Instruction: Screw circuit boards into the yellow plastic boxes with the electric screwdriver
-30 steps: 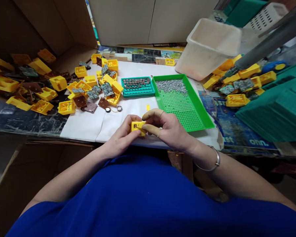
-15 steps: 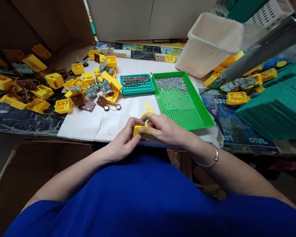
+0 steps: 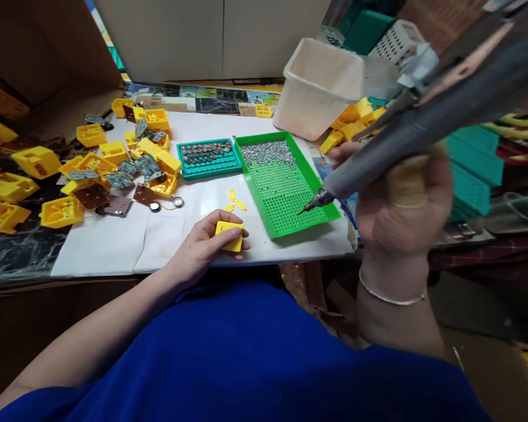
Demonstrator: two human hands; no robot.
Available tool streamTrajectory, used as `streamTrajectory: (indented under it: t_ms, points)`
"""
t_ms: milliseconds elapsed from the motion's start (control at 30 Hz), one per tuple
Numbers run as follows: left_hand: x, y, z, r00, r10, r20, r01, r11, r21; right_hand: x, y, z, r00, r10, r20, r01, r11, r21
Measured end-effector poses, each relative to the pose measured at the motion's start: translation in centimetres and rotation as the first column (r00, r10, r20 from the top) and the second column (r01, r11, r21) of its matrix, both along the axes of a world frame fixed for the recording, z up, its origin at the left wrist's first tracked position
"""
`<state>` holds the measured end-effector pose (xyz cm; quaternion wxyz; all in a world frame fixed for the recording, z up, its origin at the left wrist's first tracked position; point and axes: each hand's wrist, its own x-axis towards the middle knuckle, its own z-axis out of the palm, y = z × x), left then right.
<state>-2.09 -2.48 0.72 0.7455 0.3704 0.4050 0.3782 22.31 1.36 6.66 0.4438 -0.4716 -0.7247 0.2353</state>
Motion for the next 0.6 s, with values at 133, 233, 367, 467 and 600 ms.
streamTrajectory:
  t_ms: [133, 233, 367, 467, 600]
  points:
    - [0.7, 0.4, -0.1, 1.000, -0.009, -0.021, 0.009, 1.000, -0.015, -0.4, 1.6, 0.6, 0.893, 0.084, -0.442, -0.055, 0.995, 0.078]
    - [0.7, 0.5, 0.0, 0.999, -0.015, -0.047, 0.015, 1.000, -0.007, -1.3, 3.5, 0.3, 0.937, 0.004, -0.350, -0.004, 1.000, 0.001]
    - [0.6, 0.6, 0.3, 0.997, -0.007, -0.078, 0.007, 1.000, -0.008, -1.5, 5.9, -1.9, 0.975, -0.222, 0.031, 0.224, 0.973, -0.063]
    - [0.6, 0.7, 0.4, 0.997, -0.009, -0.080, 0.008, 1.000, -0.018, -1.2, 6.8, -3.6, 0.957, -0.268, 0.110, 0.275, 0.960, -0.060]
    - [0.7, 0.8, 0.3, 0.997, -0.018, -0.073, 0.017, 1.000, -0.019, -0.7, 7.1, -4.4, 0.963, -0.270, -0.011, 0.270, 0.963, -0.027]
